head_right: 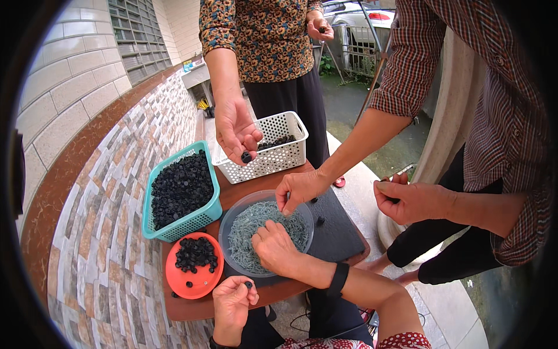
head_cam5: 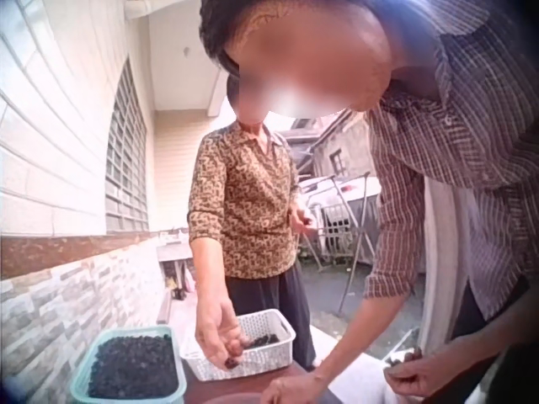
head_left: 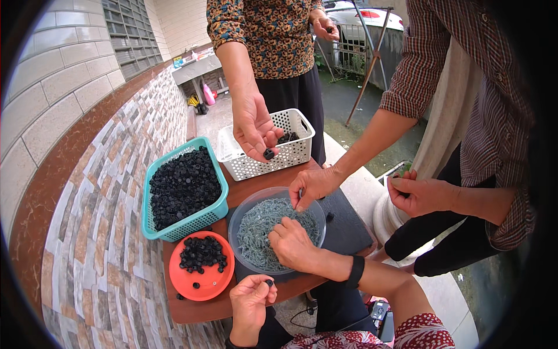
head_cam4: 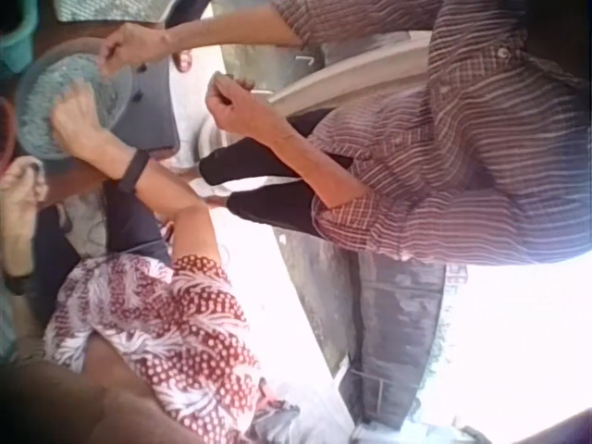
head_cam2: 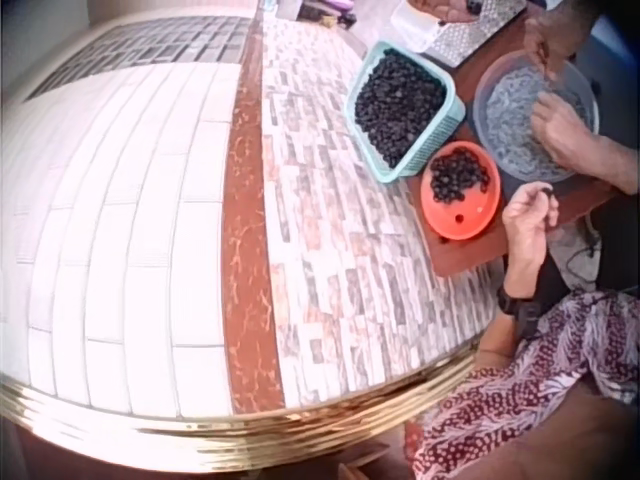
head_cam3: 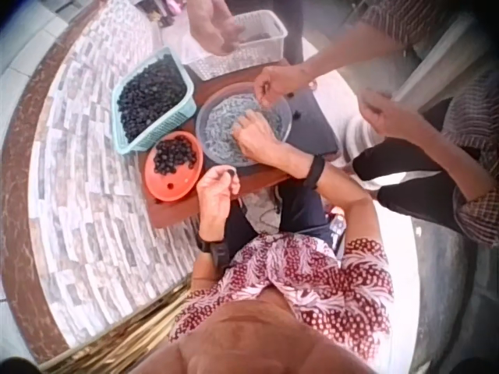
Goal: Sorting and inspecting small black plastic components by hand and placing them into separate containers.
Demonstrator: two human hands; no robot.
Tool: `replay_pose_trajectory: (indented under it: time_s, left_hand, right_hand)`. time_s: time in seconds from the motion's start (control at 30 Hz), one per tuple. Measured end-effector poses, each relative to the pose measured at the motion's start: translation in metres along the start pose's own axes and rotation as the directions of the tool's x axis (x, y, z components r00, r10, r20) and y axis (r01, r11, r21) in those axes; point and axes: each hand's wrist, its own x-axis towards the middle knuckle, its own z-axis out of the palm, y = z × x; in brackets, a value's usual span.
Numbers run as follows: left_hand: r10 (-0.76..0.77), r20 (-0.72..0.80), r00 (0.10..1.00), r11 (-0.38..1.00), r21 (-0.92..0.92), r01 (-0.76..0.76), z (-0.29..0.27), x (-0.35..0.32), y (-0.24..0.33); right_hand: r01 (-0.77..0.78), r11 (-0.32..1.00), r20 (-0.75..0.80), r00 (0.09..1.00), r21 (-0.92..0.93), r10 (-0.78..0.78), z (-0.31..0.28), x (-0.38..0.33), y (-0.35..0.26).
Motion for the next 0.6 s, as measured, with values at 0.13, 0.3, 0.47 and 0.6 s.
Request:
replay_pose_trajectory:
  time_s: [0.13,0.3,0.47,0.6]
  left_hand:
    - [0.051,-0.02,0.998,0.997,0.051,-0.05,0.002,0.009,0.0]
    - [0.113,-0.056,0.992,0.98,0.171,-0.102,0.013,0.02,0.002]
    - [0.332,0.004,0.943,0.798,0.532,-0.283,0.022,0.043,0.003]
    - [0.486,0.167,0.858,0.468,0.779,-0.417,0.021,0.063,0.0]
  right_hand:
    - [-0.006,0.999,-0.065,0.998,0.049,0.009,-0.007,-0.002,0.001]
    - [0.0,0.998,-0.038,0.999,0.057,0.002,-0.018,-0.003,0.006]
    - [-0.014,0.978,-0.586,0.799,0.209,0.137,-0.065,0.048,0.02]
    - [-0.016,0.992,-0.685,0.722,0.121,0.095,-0.063,0.089,0.037]
